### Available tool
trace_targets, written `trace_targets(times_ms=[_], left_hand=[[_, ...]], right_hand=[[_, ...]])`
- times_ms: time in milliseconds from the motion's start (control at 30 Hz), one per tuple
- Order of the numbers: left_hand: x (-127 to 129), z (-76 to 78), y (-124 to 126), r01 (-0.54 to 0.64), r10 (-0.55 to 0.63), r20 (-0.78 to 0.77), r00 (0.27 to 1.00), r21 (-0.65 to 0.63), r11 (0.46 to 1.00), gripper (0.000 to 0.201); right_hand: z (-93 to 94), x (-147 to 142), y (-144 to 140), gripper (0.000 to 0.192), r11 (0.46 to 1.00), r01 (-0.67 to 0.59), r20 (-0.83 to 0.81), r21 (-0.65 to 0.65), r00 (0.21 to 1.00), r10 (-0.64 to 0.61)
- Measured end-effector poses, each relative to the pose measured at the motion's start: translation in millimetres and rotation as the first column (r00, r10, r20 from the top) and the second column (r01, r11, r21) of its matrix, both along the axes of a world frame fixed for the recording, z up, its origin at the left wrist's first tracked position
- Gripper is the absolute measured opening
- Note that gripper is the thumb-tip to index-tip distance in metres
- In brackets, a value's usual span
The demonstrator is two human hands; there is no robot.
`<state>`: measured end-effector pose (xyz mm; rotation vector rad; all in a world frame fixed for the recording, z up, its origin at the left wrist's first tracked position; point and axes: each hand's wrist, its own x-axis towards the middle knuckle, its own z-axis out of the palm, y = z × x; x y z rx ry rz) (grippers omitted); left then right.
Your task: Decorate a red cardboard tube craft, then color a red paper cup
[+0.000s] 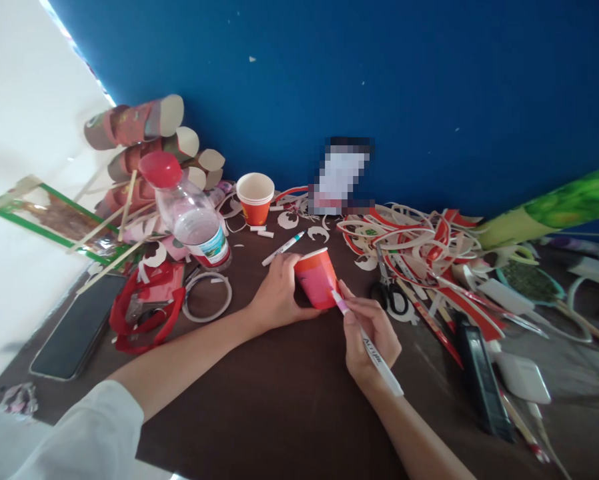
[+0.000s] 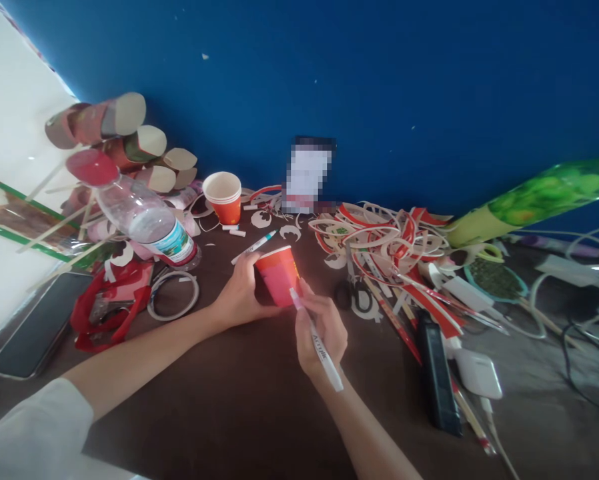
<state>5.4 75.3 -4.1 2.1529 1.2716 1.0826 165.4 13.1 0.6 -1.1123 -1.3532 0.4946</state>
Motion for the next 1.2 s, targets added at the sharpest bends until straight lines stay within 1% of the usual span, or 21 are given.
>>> trace_targets(times_ms=[100, 200, 267, 400, 500, 567, 700, 867, 1033, 1133, 1200], left_hand=[[0.2, 0.6, -0.1, -0.005, 0.005, -0.004, 1.000, 0.011, 1.000, 0.102], [0.1, 1.0, 0.1, -0.004, 0.004, -0.006, 1.000, 0.012, 1.000, 0.103], [-0.2, 1.0, 0.3, -0.001, 0.001, -0.014, 1.000, 0.008, 1.000, 0.103], [-0.6, 0.6, 0.6, 0.004, -0.004, -0.023, 1.000, 0.013, 1.000, 0.103], [-0.6, 0.5, 0.8, 0.007, -0.007, -0.011, 1.000, 0.016, 1.000, 0.103], [-0.4, 0.4, 1.0, 0.004, -0.004, -0.009, 1.000, 0.007, 1.000, 0.102], [-0.3, 0.0, 1.7, 0.002, -0.002, 0.000, 1.000, 0.004, 1.000, 0.102], [-0.8, -0.2, 1.5, 0.004, -0.004, 0.003, 1.000, 0.003, 1.000, 0.101], [-0.5, 0.3, 0.7, -0.003, 0.003, -0.004, 1.000, -0.003, 1.000, 0.100], [-0.4, 0.8, 0.8, -0.002, 0.002, -0.006, 1.000, 0.012, 1.000, 0.100], [-0.5, 0.7, 1.0, 0.000, 0.000, -0.009, 1.000, 0.011, 1.000, 0.101]], right_hand=[[-0.4, 0.5, -0.2, 0.013, 1.000, -0.005, 0.061, -0.019, 0.998, 0.006], [0.0, 0.2, 0.4, 0.013, 0.999, 0.032, 0.005, -0.019, 0.999, -0.032], [0.8, -0.5, 0.7, 0.012, 0.999, 0.032, -0.026, -0.016, 0.999, -0.033], [2.0, -1.7, 1.0, 0.011, 1.000, 0.009, 0.029, -0.027, 1.000, -0.009], [2.6, -1.9, 1.5, 0.012, 0.999, 0.040, -0.010, -0.022, 0.999, -0.040], [2.2, -1.3, 1.6, 0.012, 0.999, 0.037, -0.033, -0.018, 0.999, -0.037], [-0.3, 0.1, 0.8, 0.011, 1.000, -0.004, 0.028, -0.025, 1.000, 0.005], [0.2, -0.3, 0.4, 0.013, 1.000, 0.027, -0.024, -0.009, 0.999, -0.027], [1.8, -0.5, -0.3, 0.010, 1.000, 0.007, 0.057, -0.029, 0.998, -0.005], [3.0, -0.8, -0.2, 0.011, 0.999, 0.040, 0.008, -0.010, 0.999, -0.040], [3.1, -0.8, -0.5, 0.012, 0.999, 0.038, 0.005, -0.005, 0.999, -0.038]])
